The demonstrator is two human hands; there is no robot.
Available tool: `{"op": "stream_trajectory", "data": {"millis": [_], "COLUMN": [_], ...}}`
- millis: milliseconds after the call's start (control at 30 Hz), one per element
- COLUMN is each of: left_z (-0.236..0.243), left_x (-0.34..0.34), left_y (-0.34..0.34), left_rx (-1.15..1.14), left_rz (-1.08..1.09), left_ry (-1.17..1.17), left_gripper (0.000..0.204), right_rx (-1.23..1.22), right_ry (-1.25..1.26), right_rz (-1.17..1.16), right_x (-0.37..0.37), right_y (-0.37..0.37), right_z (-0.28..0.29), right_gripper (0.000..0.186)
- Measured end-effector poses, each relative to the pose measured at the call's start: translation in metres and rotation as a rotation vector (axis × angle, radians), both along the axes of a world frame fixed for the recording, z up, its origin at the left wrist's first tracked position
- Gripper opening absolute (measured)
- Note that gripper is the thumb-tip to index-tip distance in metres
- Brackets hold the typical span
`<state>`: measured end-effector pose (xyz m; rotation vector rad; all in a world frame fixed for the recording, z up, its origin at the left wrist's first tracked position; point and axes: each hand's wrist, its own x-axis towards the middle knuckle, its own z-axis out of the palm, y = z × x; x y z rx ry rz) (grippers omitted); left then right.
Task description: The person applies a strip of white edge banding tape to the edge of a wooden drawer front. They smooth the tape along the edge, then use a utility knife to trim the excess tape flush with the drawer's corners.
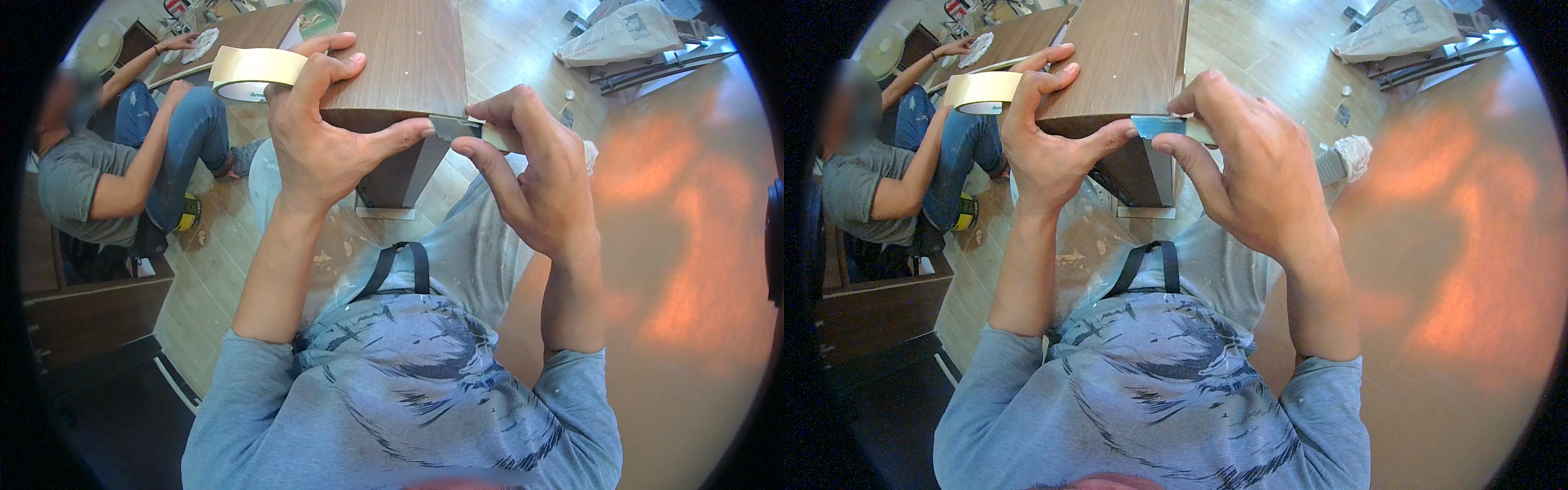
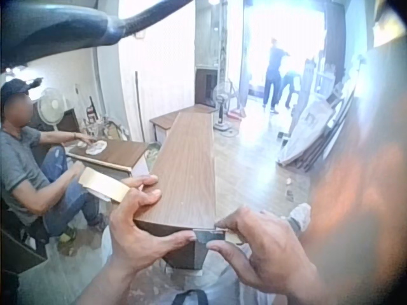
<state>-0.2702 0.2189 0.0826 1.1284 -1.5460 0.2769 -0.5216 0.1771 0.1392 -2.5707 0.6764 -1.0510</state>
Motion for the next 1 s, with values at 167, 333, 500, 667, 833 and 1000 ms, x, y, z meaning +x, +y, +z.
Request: {"op": "stream_trajectory", "data": {"millis": [167,333,500,667,833,1000], "left_z": [-0.003,-0.006,-0.008,-0.010,-0.009,-0.008], "left_x": [-0.001,0.000,0.005,0.005,0.004,0.004], "left_y": [-0.003,-0.001,-0.007,-0.007,-0.005,-0.005], "left_rx": [-0.029,-0.013,-0.084,-0.076,-0.065,-0.077], "left_rz": [-0.052,-0.088,-0.047,-0.030,-0.047,-0.045], "left_ry": [0.041,0.058,-0.031,-0.028,-0.026,-0.040], "left_gripper": [0.077,0.076,0.081,0.081,0.081,0.081], "right_rx": [0.043,0.058,0.039,0.056,0.039,0.072], "right_ry": [-0.074,-0.091,-0.089,-0.085,-0.076,-0.076], "right_rz": [0.006,0.012,0.048,0.033,-0.001,0.001], "right_x": [0.003,0.002,0.000,0.000,0.000,0.000], "right_y": [0.001,0.002,-0.001,0.002,0.004,0.003], "right_z": [-0.006,-0.007,-0.007,-0.010,-0.011,-0.014], "right_gripper": [0.027,0.026,0.025,0.025,0.026,0.027]}}
